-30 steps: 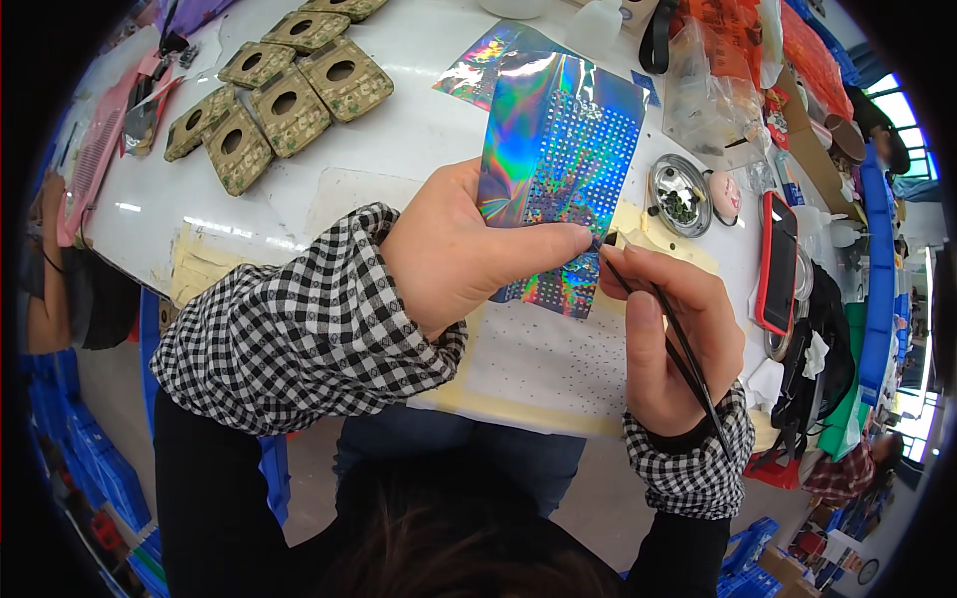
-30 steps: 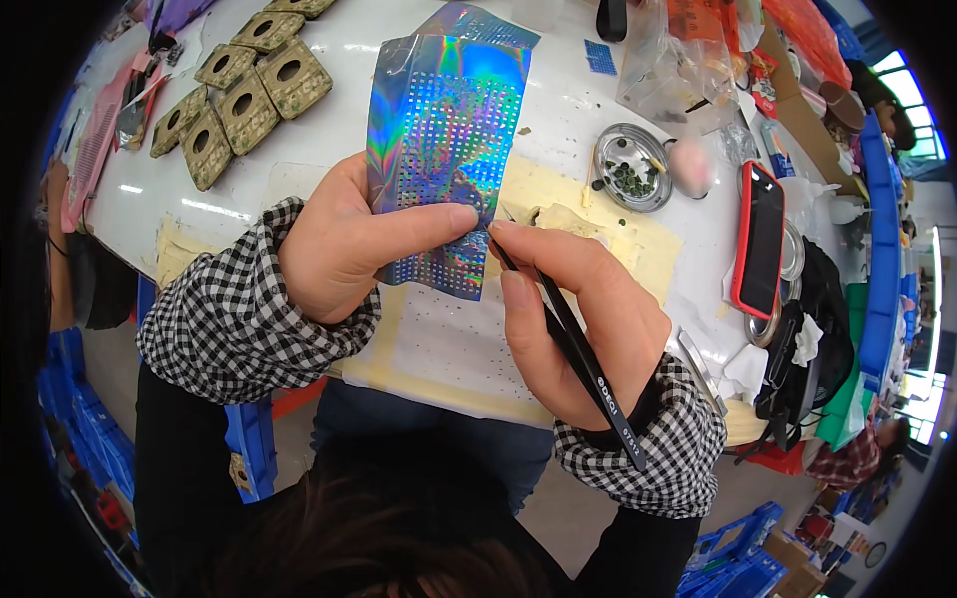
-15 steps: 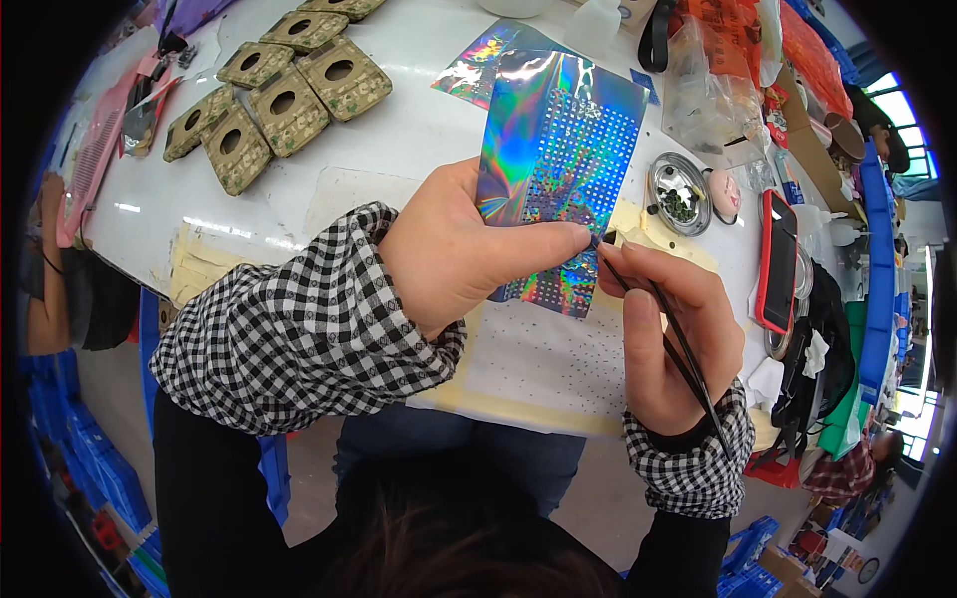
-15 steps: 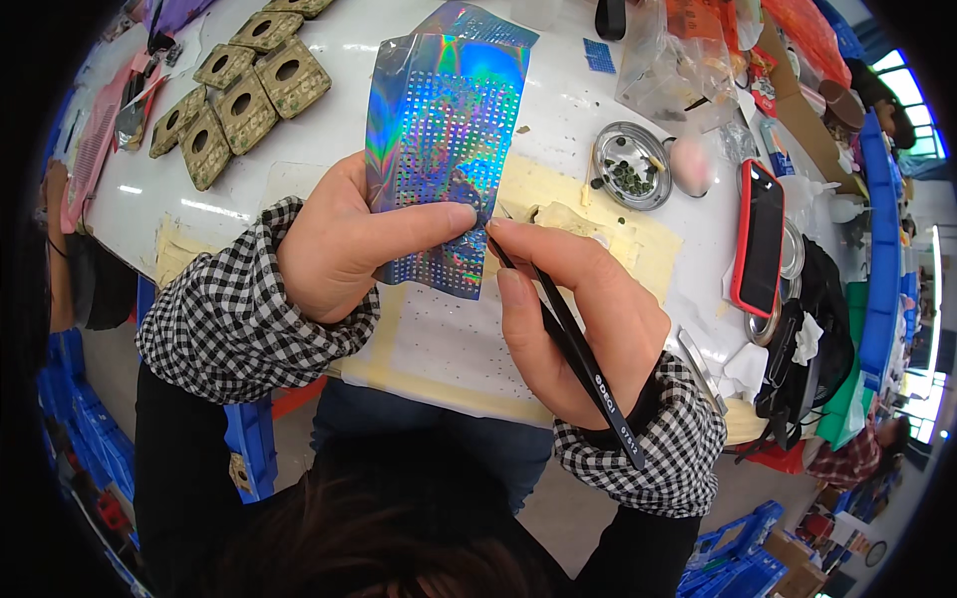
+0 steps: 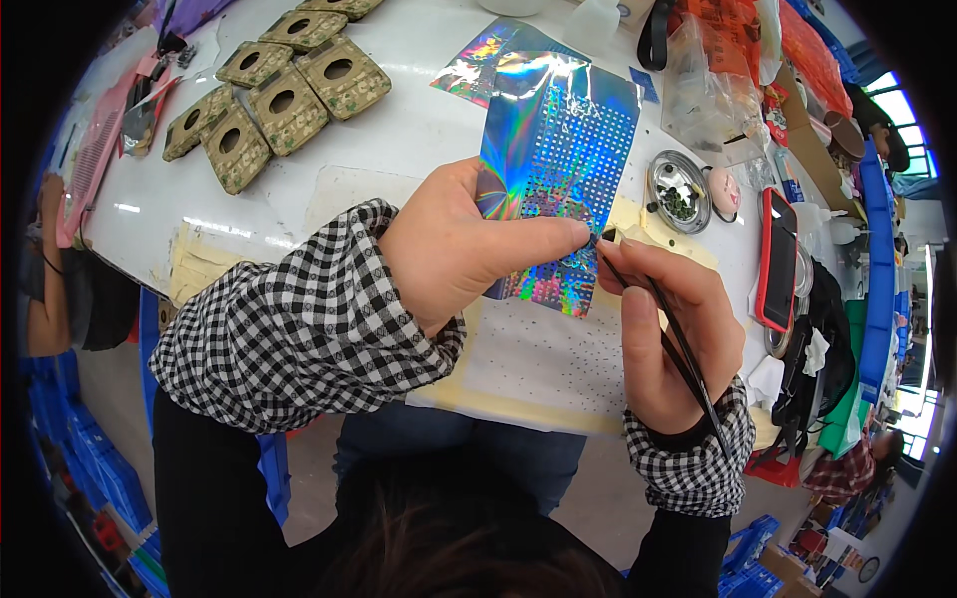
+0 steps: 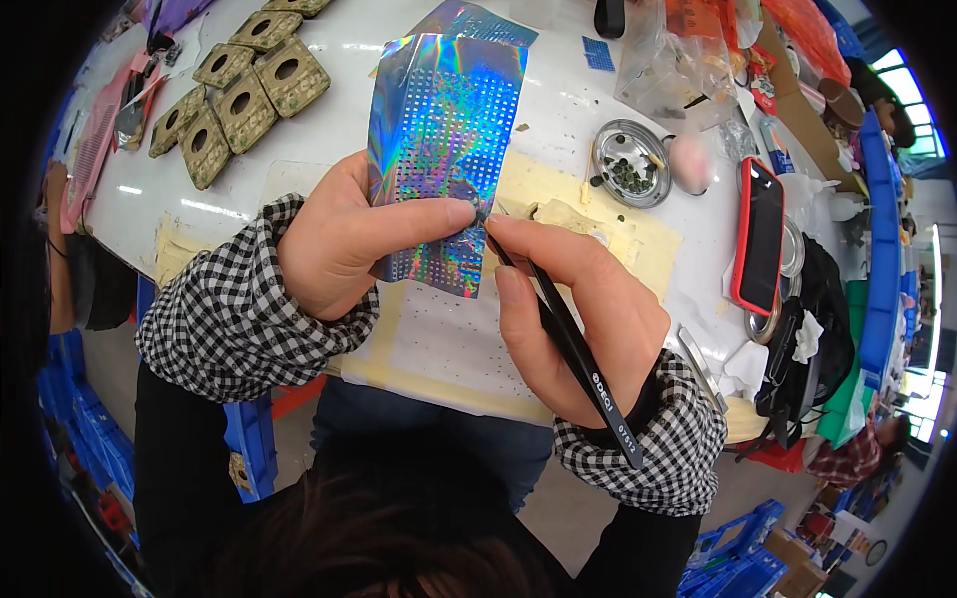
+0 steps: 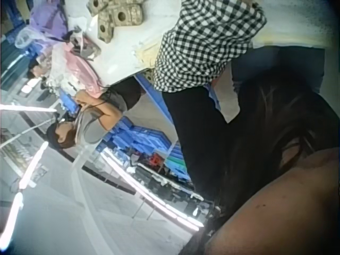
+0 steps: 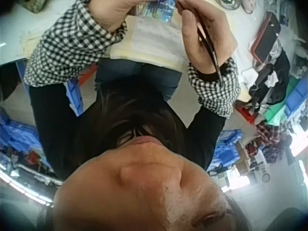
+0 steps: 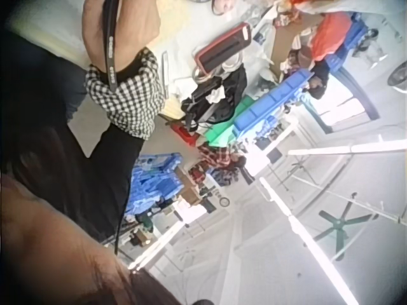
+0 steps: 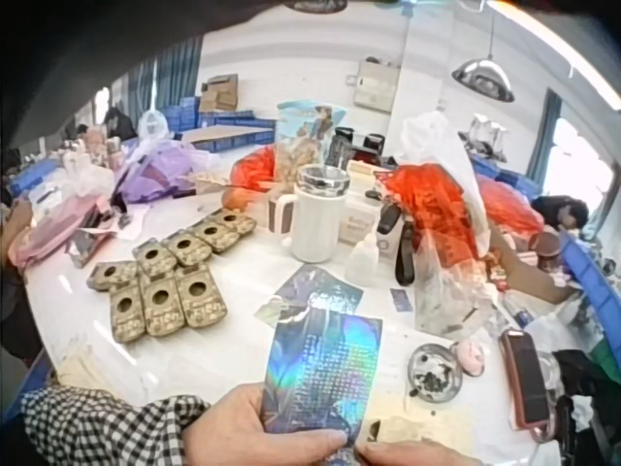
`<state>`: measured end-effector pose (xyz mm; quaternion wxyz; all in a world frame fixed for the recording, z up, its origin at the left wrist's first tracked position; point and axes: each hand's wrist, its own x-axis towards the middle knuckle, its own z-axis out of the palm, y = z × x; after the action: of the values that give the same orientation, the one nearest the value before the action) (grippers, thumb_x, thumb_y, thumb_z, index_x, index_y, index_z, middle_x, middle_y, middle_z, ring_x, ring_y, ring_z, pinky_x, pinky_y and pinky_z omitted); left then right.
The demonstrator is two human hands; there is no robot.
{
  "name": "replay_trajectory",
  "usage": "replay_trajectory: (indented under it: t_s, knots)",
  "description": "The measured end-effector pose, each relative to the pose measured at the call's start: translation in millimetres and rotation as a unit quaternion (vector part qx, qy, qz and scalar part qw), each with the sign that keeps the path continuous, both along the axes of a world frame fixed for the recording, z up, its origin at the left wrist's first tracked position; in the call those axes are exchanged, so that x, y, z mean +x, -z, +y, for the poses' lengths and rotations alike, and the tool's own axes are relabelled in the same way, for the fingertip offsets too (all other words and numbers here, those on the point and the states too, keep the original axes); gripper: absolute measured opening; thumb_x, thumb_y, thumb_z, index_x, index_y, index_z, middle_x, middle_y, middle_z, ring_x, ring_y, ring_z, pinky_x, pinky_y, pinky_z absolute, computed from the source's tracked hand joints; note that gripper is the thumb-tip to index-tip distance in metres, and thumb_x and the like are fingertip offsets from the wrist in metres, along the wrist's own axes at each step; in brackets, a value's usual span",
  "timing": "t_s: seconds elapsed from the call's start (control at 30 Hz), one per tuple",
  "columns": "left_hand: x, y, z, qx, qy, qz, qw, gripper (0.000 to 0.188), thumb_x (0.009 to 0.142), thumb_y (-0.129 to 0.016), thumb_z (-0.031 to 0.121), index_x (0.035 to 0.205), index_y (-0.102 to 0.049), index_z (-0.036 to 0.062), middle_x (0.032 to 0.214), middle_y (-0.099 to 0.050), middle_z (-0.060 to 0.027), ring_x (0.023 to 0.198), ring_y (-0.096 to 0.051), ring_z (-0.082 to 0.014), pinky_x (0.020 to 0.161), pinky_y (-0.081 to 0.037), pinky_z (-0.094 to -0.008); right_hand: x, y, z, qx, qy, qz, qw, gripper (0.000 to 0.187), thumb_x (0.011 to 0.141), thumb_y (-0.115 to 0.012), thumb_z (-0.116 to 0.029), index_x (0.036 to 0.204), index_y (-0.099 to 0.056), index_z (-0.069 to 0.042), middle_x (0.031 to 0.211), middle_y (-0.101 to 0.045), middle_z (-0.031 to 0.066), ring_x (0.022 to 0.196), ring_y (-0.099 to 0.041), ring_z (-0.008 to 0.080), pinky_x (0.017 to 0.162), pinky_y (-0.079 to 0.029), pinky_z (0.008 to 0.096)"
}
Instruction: Applying tiny gems or components onto a holographic sticker sheet using a manual picker tool.
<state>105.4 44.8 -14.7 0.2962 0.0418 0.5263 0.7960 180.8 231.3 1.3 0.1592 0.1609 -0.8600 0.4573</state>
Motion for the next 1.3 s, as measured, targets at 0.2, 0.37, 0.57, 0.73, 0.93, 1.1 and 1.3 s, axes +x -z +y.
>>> replay_trajectory:
  t_s: [0.2, 0.37, 0.57, 0.73, 0.93, 1.1, 1.3]
  knots:
    - [-0.1, -1.6, 0.2, 0.011, 0.006, -0.008, 1.0, 0.035, 0.078, -0.076, 0.014, 0.104, -0.061, -0.0048, 0.092, -0.069, -0.0088, 0.077, -0.066, -0.0118, 0.069, -0.053, -0.0247, 0.5, -0.4, -0.6, -0.004, 0.004, -0.004, 1.0, 0.025, 0.087, -0.064, -0.005, 0.112, -0.06, 0.0, 0.093, -0.067, 0.0138, 0.084, -0.069, 0.0211, 0.073, -0.054, 0.029]
    - [0.8, -5.9, 0.4, 0.015, 0.007, -0.012, 1.0, 0.034, 0.079, -0.076, 0.013, 0.104, -0.061, -0.0047, 0.093, -0.069, -0.0089, 0.079, -0.066, -0.0123, 0.071, -0.053, -0.0253, 0.4, -0.4, -0.9, -0.004, 0.006, -0.001, 1.0, 0.025, 0.087, -0.065, -0.005, 0.112, -0.06, -0.001, 0.093, -0.067, 0.0135, 0.084, -0.069, 0.0206, 0.073, -0.054, 0.0289]
    - [1.0, -5.6, 0.7, 0.018, 0.007, -0.015, 1.0, 0.034, 0.079, -0.075, 0.012, 0.105, -0.06, -0.0052, 0.094, -0.069, -0.0096, 0.081, -0.066, -0.0129, 0.073, -0.054, -0.0262, 0.1, 0.4, -0.1, 0.005, 0.004, 0.004, 1.0, 0.026, 0.087, -0.065, -0.005, 0.112, -0.06, -0.001, 0.093, -0.067, 0.0137, 0.083, -0.069, 0.0208, 0.073, -0.054, 0.029]
    - [-0.1, -2.4, -0.5, -0.003, 0.009, -0.01, 1.0, 0.035, 0.079, -0.075, 0.012, 0.105, -0.06, -0.0058, 0.094, -0.069, -0.01, 0.081, -0.066, -0.013, 0.072, -0.053, -0.0258, 2.4, -6.4, 1.6, 0.037, -0.02, -0.021, 0.999, 0.025, 0.091, -0.055, -0.001, 0.115, -0.052, 0.007, 0.102, -0.066, 0.0204, 0.094, -0.067, 0.0235, 0.085, -0.052, 0.0319]
    - [0.6, -2.8, 0.4, -0.001, 0.007, -0.007, 1.0, 0.037, 0.078, -0.076, 0.013, 0.105, -0.06, -0.0064, 0.094, -0.069, -0.0101, 0.08, -0.066, -0.0129, 0.072, -0.053, -0.0252, -1.1, -0.9, -1.2, 0.017, 0.005, 0.025, 1.0, 0.028, 0.083, -0.066, 0.001, 0.11, -0.06, 0.0, 0.091, -0.067, 0.0152, 0.081, -0.069, 0.0242, 0.07, -0.054, 0.0295]
    - [-0.4, -3.2, -0.4, -0.01, 0.018, -0.017, 1.0, 0.038, 0.077, -0.077, 0.013, 0.104, -0.06, -0.0068, 0.094, -0.068, -0.0102, 0.08, -0.066, -0.013, 0.072, -0.053, -0.0253, -1.7, 0.2, 0.1, 0.022, 0.0, 0.029, 0.999, 0.027, 0.084, -0.064, 0.001, 0.111, -0.06, 0.0, 0.092, -0.067, 0.0155, 0.081, -0.069, 0.0261, 0.07, -0.054, 0.0308]
    - [0.7, -2.6, -1.3, -0.023, 0.021, -0.013, 0.999, 0.028, 0.084, -0.069, 0.007, 0.109, -0.061, -0.0024, 0.099, -0.068, -0.008, 0.087, -0.065, -0.0141, 0.08, -0.053, -0.0284, -1.8, -0.9, -0.3, 0.017, -0.004, 0.028, 0.999, 0.027, 0.085, -0.063, 0.002, 0.111, -0.059, 0.0, 0.093, -0.066, 0.0156, 0.081, -0.069, 0.0261, 0.07, -0.054, 0.0313]
